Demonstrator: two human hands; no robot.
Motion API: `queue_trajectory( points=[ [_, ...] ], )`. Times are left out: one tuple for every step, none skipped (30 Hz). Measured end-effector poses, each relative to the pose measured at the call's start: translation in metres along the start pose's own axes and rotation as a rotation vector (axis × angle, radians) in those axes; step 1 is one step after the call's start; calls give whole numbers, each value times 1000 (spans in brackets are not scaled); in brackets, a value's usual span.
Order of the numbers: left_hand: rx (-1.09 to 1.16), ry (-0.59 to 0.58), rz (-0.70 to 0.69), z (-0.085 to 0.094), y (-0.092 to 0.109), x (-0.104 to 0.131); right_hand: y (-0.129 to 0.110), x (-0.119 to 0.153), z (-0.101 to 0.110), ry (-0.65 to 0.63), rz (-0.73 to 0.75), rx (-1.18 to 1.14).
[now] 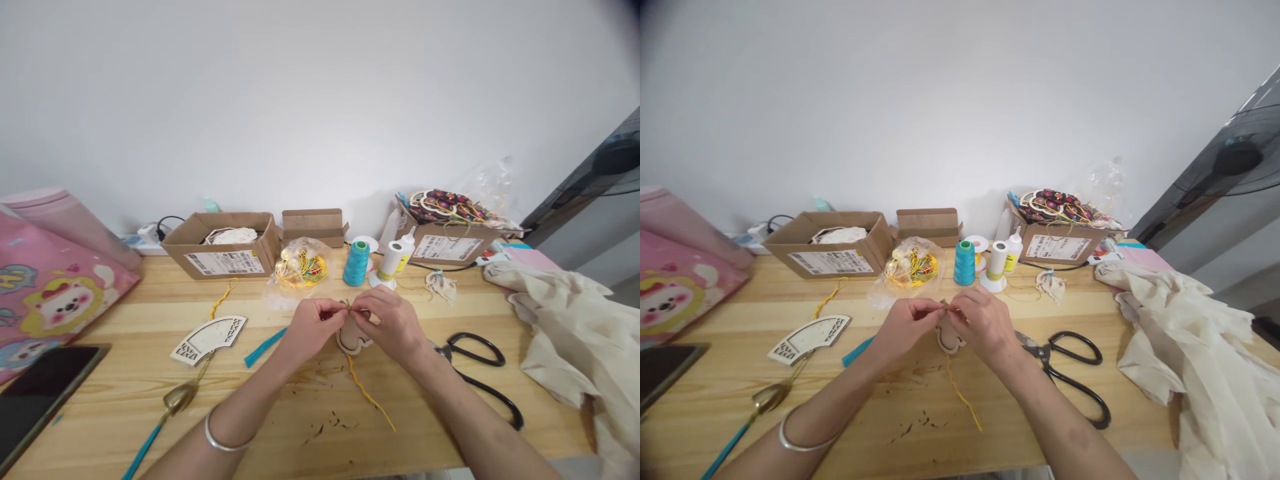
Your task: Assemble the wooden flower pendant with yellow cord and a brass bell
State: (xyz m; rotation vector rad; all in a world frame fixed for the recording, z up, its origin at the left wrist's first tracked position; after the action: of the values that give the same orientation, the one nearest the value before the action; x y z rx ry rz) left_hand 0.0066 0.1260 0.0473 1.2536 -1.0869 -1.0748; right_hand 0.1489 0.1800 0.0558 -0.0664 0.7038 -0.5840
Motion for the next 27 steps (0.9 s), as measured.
queue_trajectory(
  points=[
    [16, 7, 18, 0, -1, 0, 1, -1, 1, 6, 9, -27],
    [33, 16, 38, 0, -1, -1, 3, -1, 1, 14, 14, -59],
    [47, 31, 58, -1, -1, -1, 4, -1, 1, 17, 11, -96],
    [57, 50, 80, -1, 0, -1, 4, -1, 1, 18, -1, -133],
    [62, 74, 101, -1, 1, 0, 4, 0, 0, 17, -26, -169],
    [64, 101, 118, -1, 2, 0, 4, 1, -1, 15, -63, -205],
    [61, 126, 126, -1, 3, 0, 3, 2, -3, 13, -109, -241],
    [56, 146, 124, -1, 4, 0, 2, 3, -5, 12, -160, -275],
    [50, 161, 110, 0, 5, 0, 2, 5, -8, 16, -207, -305],
    [40, 170, 91, 0, 4, 0, 1, 6, -10, 24, -248, -333],
    [30, 177, 71, 0, 4, -1, 0, 7, -12, 29, -278, -355],
    [23, 181, 54, 1, 2, -1, -1, 8, -14, 34, -295, -371],
    [19, 184, 42, 1, 1, -2, -2, 9, -16, 40, -302, -381],
    [17, 186, 37, 2, -1, -2, -3, 10, -17, 47, -298, -385],
    [14, 187, 35, 2, -3, -2, -4, 10, -17, 52, -283, -385],
    [7, 190, 32, 3, -5, -3, -5, 10, -17, 60, -258, -381],
    [-10, 195, 24, 3, -6, -3, -6, 10, -17, 73, -229, -373],
    [-38, 203, 12, 4, -6, -2, -7, 11, -17, 89, -201, -359],
    [-75, 216, -6, 4, -6, -2, -7, 11, -17, 102, -176, -343],
    [-118, 234, -29, 5, -6, -2, -8, 11, -16, 112, -157, -326],
    [-163, 252, -56, 5, -5, -1, -9, 11, -16, 120, -142, -310],
    [-206, 271, -86, 5, -4, -1, -10, 11, -16, 128, -129, -293],
    [-244, 286, -120, 5, -3, 0, -10, 11, -16, 138, -113, -276],
    [-271, 298, -157, 5, -2, 0, -11, 11, -15, 153, -94, -259],
    [-282, 305, -193, 4, -1, 0, -11, 11, -15, 168, -74, -246],
    [-274, 304, -220, 4, 0, 0, -12, 11, -15, 181, -55, -236],
    [-248, 295, -228, 4, 1, 0, -12, 11, -14, 190, -41, -230]
  ],
)
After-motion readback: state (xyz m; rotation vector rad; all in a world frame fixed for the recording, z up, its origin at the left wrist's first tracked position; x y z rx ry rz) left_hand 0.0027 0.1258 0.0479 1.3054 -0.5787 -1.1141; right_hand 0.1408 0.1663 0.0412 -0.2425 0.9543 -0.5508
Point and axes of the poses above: each hand's wrist, its own x-axis away from the middle knuckle, its own z-axis out of the back of the hand, y = z × x, the point moved 1 cm from there along -x, towards the middle knuckle, and after that the axes turned 11 degrees about x, right-handed, at the moved point
